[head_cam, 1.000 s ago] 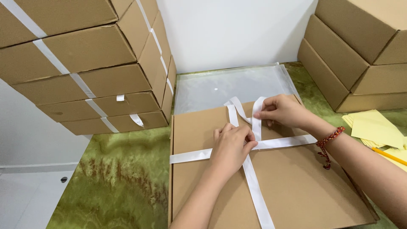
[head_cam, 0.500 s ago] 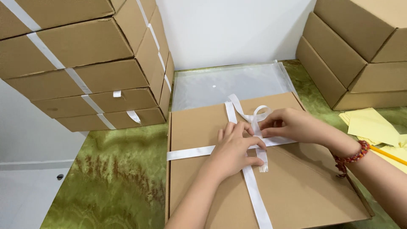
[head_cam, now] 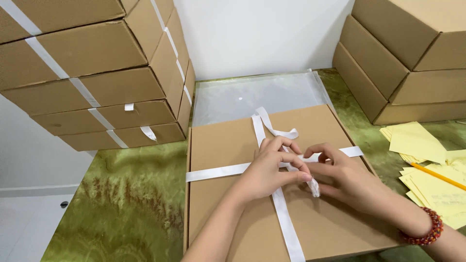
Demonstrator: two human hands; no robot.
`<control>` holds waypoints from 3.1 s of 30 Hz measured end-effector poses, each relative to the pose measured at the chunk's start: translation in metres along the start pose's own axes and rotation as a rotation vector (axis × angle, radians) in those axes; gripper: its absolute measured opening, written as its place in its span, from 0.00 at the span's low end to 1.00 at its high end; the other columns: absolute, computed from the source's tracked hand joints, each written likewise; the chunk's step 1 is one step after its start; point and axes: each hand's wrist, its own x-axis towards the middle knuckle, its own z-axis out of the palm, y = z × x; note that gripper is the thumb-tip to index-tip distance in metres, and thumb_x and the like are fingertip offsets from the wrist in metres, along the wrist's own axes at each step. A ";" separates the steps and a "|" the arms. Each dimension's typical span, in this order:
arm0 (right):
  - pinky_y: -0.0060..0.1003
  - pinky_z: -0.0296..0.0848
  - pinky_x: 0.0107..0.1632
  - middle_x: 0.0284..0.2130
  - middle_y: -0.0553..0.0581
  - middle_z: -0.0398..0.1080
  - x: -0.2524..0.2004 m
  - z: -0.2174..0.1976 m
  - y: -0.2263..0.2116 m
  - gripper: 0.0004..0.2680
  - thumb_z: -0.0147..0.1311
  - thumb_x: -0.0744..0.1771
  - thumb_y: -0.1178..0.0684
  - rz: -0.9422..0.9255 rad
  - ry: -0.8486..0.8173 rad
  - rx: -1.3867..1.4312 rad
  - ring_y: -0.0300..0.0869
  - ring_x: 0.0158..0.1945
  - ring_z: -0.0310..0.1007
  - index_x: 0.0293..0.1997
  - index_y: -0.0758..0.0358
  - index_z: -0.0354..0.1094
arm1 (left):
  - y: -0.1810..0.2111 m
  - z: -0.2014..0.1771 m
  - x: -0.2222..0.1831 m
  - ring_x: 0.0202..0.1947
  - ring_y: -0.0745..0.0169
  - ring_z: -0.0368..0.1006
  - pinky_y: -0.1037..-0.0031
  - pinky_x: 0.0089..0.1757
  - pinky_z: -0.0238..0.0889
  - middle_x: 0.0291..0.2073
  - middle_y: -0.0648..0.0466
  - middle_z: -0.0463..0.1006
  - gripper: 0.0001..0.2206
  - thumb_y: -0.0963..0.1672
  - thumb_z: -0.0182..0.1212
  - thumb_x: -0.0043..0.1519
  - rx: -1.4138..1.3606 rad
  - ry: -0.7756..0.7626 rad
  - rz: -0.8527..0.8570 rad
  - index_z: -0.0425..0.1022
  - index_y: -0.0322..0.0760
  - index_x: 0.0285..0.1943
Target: The person places a rolled blue item into a clear plastic bag, then puts the bagged item into a cardboard box. They close the box and tie it with a white ribbon, finishing with a bow on top.
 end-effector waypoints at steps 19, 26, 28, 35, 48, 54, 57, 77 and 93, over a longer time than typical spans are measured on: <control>0.31 0.96 0.42 0.33 0.51 1.02 -0.102 -0.028 -0.055 0.12 0.63 0.65 0.49 -0.082 0.024 0.667 0.36 0.39 1.02 0.37 0.60 0.96 | 0.008 0.065 -0.079 0.69 0.46 0.71 0.52 0.68 0.59 0.61 0.53 0.81 0.14 0.40 0.68 0.64 0.264 0.067 0.378 0.81 0.41 0.59; 0.36 0.94 0.46 0.39 0.57 0.97 -0.122 -0.028 -0.081 0.12 0.62 0.69 0.47 -0.240 -0.209 0.792 0.41 0.45 0.99 0.40 0.62 0.91 | 0.010 0.097 -0.091 0.65 0.48 0.77 0.50 0.67 0.64 0.57 0.53 0.83 0.12 0.37 0.70 0.64 0.316 0.199 0.508 0.81 0.40 0.56; 0.37 0.92 0.48 0.39 0.53 0.97 -0.122 -0.031 -0.075 0.14 0.61 0.68 0.42 -0.223 -0.186 0.729 0.40 0.45 0.98 0.43 0.60 0.91 | 0.018 0.097 -0.095 0.64 0.52 0.77 0.51 0.67 0.63 0.57 0.54 0.83 0.15 0.35 0.68 0.63 0.278 0.148 0.505 0.81 0.39 0.57; 0.37 0.73 0.52 0.68 0.51 0.63 -0.076 -0.003 0.016 0.16 0.54 0.68 0.56 -0.086 0.175 0.049 0.39 0.50 0.79 0.62 0.44 0.78 | 0.030 0.099 -0.105 0.63 0.54 0.79 0.56 0.68 0.67 0.56 0.59 0.83 0.19 0.32 0.67 0.63 0.141 0.102 0.495 0.81 0.41 0.60; 0.28 0.75 0.40 0.33 0.45 0.85 -0.088 0.046 -0.018 0.07 0.54 0.70 0.51 -0.078 0.276 0.380 0.31 0.33 0.81 0.39 0.57 0.79 | 0.084 0.068 -0.108 0.52 0.54 0.81 0.64 0.58 0.71 0.50 0.58 0.84 0.10 0.36 0.52 0.73 -0.282 0.118 0.438 0.78 0.41 0.53; 0.38 0.65 0.34 0.22 0.50 0.76 -0.120 0.031 -0.035 0.27 0.38 0.72 0.35 -0.138 0.036 0.690 0.39 0.27 0.63 0.34 0.64 0.86 | 0.077 0.069 -0.097 0.43 0.68 0.72 0.76 0.47 0.61 0.38 0.59 0.77 0.10 0.44 0.51 0.73 -0.718 0.249 0.063 0.77 0.36 0.43; 0.33 0.70 0.35 0.29 0.49 0.86 -0.129 0.017 -0.040 0.23 0.43 0.71 0.34 -0.224 -0.068 0.661 0.37 0.28 0.77 0.36 0.58 0.86 | 0.083 0.064 -0.084 0.34 0.60 0.75 0.71 0.43 0.61 0.29 0.53 0.76 0.17 0.48 0.48 0.73 -0.869 0.437 -0.048 0.74 0.37 0.33; 0.39 0.51 0.30 0.16 0.51 0.50 -0.100 0.004 -0.063 0.18 0.40 0.74 0.49 -0.362 0.434 1.006 0.43 0.22 0.49 0.20 0.58 0.53 | 0.065 0.067 -0.043 0.20 0.72 0.31 0.76 0.22 0.23 0.20 0.65 0.38 0.17 0.39 0.48 0.68 -1.862 0.406 -0.330 0.50 0.48 0.25; 0.39 0.76 0.45 0.43 0.47 0.82 -0.079 -0.008 -0.019 0.08 0.48 0.72 0.53 -0.398 0.581 -0.321 0.44 0.40 0.79 0.46 0.59 0.77 | 0.058 0.058 -0.061 0.20 0.72 0.33 0.76 0.22 0.23 0.20 0.62 0.41 0.16 0.39 0.45 0.68 -1.579 0.320 -0.353 0.50 0.45 0.26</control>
